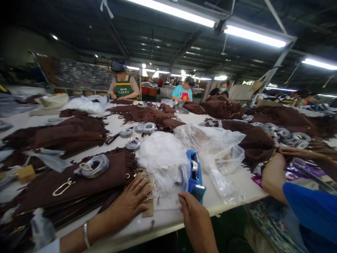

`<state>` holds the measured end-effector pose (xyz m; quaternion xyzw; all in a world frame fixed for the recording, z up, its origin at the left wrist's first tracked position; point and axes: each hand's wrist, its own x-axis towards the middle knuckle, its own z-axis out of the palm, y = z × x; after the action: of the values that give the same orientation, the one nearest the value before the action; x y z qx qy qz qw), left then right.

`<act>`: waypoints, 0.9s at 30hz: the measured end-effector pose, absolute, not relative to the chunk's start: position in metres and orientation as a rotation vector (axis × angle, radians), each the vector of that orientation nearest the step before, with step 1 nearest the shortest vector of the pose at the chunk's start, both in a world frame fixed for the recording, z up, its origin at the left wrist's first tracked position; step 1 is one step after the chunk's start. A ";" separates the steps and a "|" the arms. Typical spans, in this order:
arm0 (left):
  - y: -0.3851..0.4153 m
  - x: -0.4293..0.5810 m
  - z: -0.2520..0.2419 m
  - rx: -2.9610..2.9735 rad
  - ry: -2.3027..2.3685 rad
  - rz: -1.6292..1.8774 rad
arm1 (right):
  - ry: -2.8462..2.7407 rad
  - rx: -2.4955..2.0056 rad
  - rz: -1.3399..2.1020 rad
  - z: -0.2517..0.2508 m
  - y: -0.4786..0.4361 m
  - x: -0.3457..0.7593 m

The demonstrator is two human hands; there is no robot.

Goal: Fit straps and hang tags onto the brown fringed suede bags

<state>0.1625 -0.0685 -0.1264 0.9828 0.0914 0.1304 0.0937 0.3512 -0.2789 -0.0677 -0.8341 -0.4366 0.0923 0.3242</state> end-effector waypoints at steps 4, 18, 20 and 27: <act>-0.073 0.166 -0.125 2.974 0.308 0.382 | -1.104 -2.276 0.162 -0.081 -0.293 0.357; -0.097 0.202 -0.078 2.975 0.431 0.482 | -1.309 -2.387 0.018 -0.099 -0.253 0.339; -0.098 0.207 -0.084 2.934 0.364 0.554 | -1.307 -2.307 0.090 -0.100 -0.257 0.341; -0.095 0.239 -0.121 2.865 -0.105 0.536 | -1.348 -2.237 0.157 -0.095 -0.263 0.334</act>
<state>0.2386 -0.0953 -0.1214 0.9761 -0.0359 0.1825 0.1125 0.3341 -0.2627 -0.0950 -0.8256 -0.4976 0.0580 0.2596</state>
